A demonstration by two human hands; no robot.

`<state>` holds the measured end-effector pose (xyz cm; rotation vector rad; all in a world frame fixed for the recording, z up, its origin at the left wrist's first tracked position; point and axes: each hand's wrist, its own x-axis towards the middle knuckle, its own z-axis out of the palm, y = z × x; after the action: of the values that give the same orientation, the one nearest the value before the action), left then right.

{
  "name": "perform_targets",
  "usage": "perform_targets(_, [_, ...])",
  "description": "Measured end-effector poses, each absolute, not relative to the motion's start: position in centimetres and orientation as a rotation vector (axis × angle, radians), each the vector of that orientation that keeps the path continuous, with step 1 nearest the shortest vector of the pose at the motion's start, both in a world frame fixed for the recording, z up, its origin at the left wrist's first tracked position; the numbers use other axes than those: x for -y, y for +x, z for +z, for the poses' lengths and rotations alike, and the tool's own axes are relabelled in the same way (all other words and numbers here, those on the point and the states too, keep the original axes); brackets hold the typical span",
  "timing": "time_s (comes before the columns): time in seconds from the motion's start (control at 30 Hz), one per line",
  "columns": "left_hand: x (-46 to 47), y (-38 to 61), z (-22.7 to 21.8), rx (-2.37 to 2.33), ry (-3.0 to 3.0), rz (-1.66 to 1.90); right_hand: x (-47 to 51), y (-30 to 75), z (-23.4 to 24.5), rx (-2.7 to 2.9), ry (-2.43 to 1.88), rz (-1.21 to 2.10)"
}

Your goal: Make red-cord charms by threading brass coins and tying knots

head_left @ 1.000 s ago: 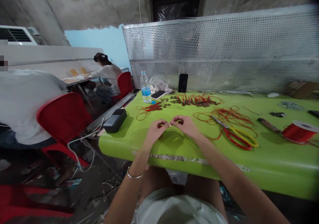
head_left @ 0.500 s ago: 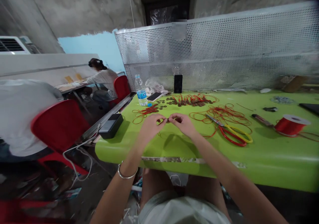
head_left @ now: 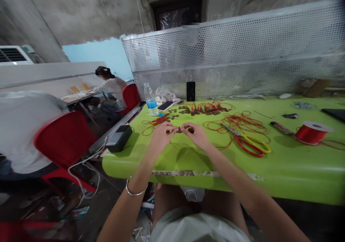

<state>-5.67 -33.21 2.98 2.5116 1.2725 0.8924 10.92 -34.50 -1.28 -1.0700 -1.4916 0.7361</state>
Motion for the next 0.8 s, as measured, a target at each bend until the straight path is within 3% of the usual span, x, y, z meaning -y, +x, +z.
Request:
perform_targets(0.5, [32.9, -5.2, 4.4, -1.201, 2.654, 0.836, 34.3, 11.0, -1.4, 1.467, -1.029, 0.769])
perform_targets(0.8, [33.0, -5.1, 4.4, -1.123, 2.443, 0.819, 34.5, 11.0, -1.1, 1.449, -1.036, 0.769])
